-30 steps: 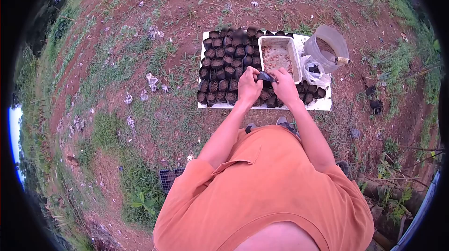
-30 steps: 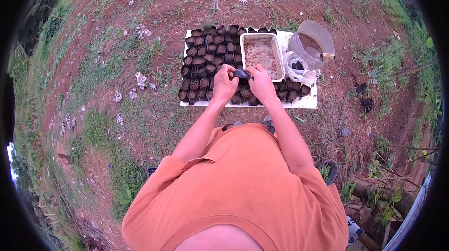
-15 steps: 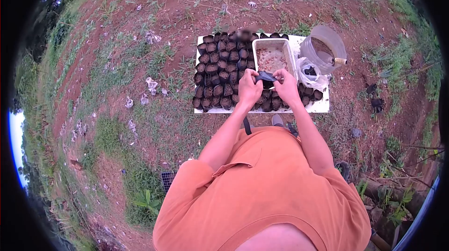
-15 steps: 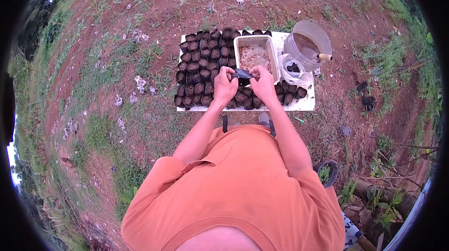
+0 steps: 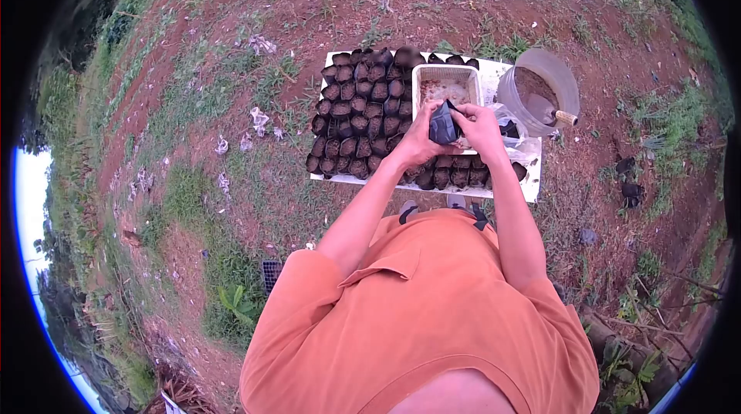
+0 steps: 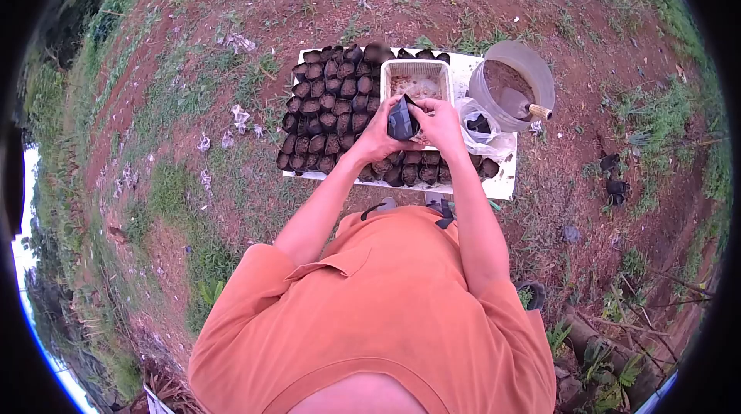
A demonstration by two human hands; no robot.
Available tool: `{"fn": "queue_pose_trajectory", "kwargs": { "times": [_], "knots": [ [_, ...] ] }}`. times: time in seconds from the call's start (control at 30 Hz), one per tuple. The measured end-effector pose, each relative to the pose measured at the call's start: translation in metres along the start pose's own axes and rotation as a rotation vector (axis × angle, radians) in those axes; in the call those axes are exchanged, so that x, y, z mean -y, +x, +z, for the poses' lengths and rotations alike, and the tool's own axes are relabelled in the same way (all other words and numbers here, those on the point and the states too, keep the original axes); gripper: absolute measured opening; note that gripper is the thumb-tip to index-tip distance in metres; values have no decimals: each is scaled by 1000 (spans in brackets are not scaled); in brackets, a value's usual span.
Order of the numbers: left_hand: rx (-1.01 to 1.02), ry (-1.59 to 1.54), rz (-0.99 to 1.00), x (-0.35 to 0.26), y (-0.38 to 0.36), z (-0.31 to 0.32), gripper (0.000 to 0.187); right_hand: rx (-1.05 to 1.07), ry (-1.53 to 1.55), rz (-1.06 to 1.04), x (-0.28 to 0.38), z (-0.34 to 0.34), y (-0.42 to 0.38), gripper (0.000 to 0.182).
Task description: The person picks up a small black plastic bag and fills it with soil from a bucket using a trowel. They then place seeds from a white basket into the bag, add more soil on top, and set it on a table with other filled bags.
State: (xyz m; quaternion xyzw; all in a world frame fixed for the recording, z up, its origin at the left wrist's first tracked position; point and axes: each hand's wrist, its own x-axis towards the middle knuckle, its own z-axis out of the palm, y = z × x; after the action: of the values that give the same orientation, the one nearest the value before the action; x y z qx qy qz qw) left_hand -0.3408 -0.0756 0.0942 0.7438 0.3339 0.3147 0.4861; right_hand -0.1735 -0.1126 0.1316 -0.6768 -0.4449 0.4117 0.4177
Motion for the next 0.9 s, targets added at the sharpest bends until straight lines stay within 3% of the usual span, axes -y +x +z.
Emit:
{"fn": "queue_pose_trajectory", "kwargs": {
  "times": [0.03,0.13,0.27,0.3,0.4,0.43,0.5,0.57,0.63,0.67,0.7,0.77,0.83,0.9],
  "knots": [
    [2,-1,-4,1,5,6,102,0,1,5,-2,-4,2,25],
    [-69,3,-82,1,20,23,72,-50,-93,-6,6,-20,2,21],
    [-70,77,-34,5,37,46,65,-234,-225,-199,-14,-45,13,19],
    [-9,-19,-179,-2,42,50,74,-240,-226,-190,-14,-52,15,19],
    [49,-212,-173,-7,56,69,93,-262,-384,-274,-5,-80,16,15],
    [119,-408,-328,-38,61,66,106,-263,-381,-266,-7,-89,19,15],
    [90,-618,-377,-35,69,76,104,-328,-342,-310,-13,-106,26,15],
    [106,-685,-389,-32,77,83,95,-310,-303,-307,-17,-118,32,15],
    [120,-1164,-474,-27,91,94,81,-224,-237,-280,-25,-127,40,15],
    [81,-1195,-576,-26,96,101,68,-205,-141,-242,-28,-130,41,15],
    [81,-1192,-578,-20,100,108,68,-206,-138,-241,-31,-132,42,15],
    [14,-1524,-769,-8,108,118,56,-161,-107,-263,-40,-135,43,15],
    [-49,-1510,-820,-8,109,128,50,-159,-99,-265,-46,-139,43,15],
    [19,-1434,-855,-8,107,131,48,-178,-198,-295,-51,-145,42,14]
  ]
}}
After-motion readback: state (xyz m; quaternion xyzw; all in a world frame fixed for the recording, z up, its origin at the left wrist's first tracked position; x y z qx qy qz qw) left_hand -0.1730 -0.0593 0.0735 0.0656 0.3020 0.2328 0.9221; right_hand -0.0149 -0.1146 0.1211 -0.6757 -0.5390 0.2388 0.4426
